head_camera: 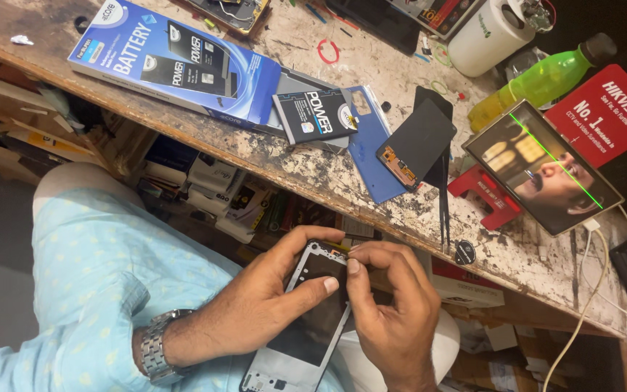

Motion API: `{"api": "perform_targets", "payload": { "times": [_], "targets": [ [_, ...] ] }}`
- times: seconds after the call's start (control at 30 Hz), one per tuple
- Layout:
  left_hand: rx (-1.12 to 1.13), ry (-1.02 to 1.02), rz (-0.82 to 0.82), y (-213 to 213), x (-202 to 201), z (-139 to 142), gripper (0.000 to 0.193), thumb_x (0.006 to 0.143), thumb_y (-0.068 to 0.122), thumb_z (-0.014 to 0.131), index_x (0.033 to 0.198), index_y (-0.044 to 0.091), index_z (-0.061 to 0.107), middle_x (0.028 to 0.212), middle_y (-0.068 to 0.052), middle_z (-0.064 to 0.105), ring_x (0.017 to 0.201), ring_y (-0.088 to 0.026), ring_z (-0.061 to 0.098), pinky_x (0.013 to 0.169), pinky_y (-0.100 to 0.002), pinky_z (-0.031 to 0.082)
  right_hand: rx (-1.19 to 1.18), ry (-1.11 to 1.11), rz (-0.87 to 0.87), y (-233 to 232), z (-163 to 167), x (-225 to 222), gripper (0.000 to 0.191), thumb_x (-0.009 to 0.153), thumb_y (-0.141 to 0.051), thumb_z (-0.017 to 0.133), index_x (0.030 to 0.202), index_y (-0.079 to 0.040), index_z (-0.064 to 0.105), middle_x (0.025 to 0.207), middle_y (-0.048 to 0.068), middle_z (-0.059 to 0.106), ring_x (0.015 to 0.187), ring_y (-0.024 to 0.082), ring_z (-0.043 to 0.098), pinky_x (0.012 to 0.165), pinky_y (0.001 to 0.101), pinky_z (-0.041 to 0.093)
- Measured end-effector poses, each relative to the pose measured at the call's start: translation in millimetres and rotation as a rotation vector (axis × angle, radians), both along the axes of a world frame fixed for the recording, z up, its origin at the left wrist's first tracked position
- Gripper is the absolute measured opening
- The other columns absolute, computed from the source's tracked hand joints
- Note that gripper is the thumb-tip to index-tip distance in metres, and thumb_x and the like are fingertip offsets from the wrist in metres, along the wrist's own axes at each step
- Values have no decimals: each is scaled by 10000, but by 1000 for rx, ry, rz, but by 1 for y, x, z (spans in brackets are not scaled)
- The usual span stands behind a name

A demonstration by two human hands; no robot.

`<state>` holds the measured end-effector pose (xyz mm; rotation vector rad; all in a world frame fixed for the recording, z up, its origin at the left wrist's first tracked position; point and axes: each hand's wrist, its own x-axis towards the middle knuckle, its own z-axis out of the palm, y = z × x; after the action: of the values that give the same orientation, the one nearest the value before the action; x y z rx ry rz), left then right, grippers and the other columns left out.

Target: The person is repairing a smartphone by manipulating its internal components. They use a tool to adjust parts on the motherboard and handle the phone's frame and screen assembly.

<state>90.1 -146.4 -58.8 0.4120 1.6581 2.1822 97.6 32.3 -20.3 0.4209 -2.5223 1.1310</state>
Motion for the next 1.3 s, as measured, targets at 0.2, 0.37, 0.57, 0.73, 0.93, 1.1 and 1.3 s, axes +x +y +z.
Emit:
{"api": "perform_targets", "payload": {
  "times": [0.2, 0.37, 0.57, 0.73, 0.93, 1.1, 1.3],
  "targets": [
    [32, 22, -2, -1, 0, 1, 491, 968, 174, 626, 1423, 61, 483, 1220, -94, 671, 1120, -120, 653, 932, -286, 572, 34, 33, -30, -2, 1, 1, 85, 885, 14, 719, 954, 10, 670, 981, 94, 721, 893, 166, 728, 773, 277, 571],
    [32, -20, -2, 0, -1, -2, 449, 965, 168, 612, 1389, 56, 512, 1157, -67, 677, 1082, -94, 655, 912, -270, 576, 19, 37, -1, -3, -1, 2, 86, 886, 16, 715, 956, 3, 669, 981, 93, 718, 905, 173, 727, 794, 281, 571],
    [27, -23, 29, 3, -3, -9, 378, 969, 165, 603, 1323, 36, 572, 1074, -48, 689, 1000, -69, 650, 855, -252, 568, 20, 35, 17, -3, -4, 3, 93, 880, 22, 712, 962, 4, 671, 982, 94, 716, 907, 177, 727, 792, 285, 572],
    [13, 11, 45, 3, -5, -13, 311, 974, 168, 602, 1247, 21, 621, 1029, -36, 712, 930, -48, 659, 797, -231, 570, 50, 16, 18, -2, -1, 2, 90, 873, 18, 717, 953, 0, 681, 971, 92, 718, 903, 176, 732, 785, 286, 575],
    [-18, -27, 71, 5, -4, -13, 261, 985, 176, 598, 1190, 22, 652, 953, -8, 706, 823, -25, 616, 685, -210, 530, 43, 13, 16, -4, -3, 3, 97, 866, 11, 724, 952, -4, 682, 978, 95, 719, 873, 168, 732, 743, 279, 576],
    [1, -72, 98, 13, -4, -16, 231, 991, 169, 595, 1153, 33, 687, 873, -18, 702, 787, -32, 604, 651, -212, 496, 61, 77, 56, 2, 0, 5, 132, 859, 35, 720, 972, 2, 659, 981, 112, 697, 911, 222, 733, 791, 308, 581],
    [58, -92, 139, 21, -6, -24, 210, 984, 155, 591, 1068, 1, 706, 921, -35, 750, 867, -48, 654, 747, -230, 564, 73, 120, 69, 2, 3, 4, 126, 881, 20, 740, 974, -8, 658, 970, 116, 699, 912, 248, 730, 795, 324, 584]
  ]
}}
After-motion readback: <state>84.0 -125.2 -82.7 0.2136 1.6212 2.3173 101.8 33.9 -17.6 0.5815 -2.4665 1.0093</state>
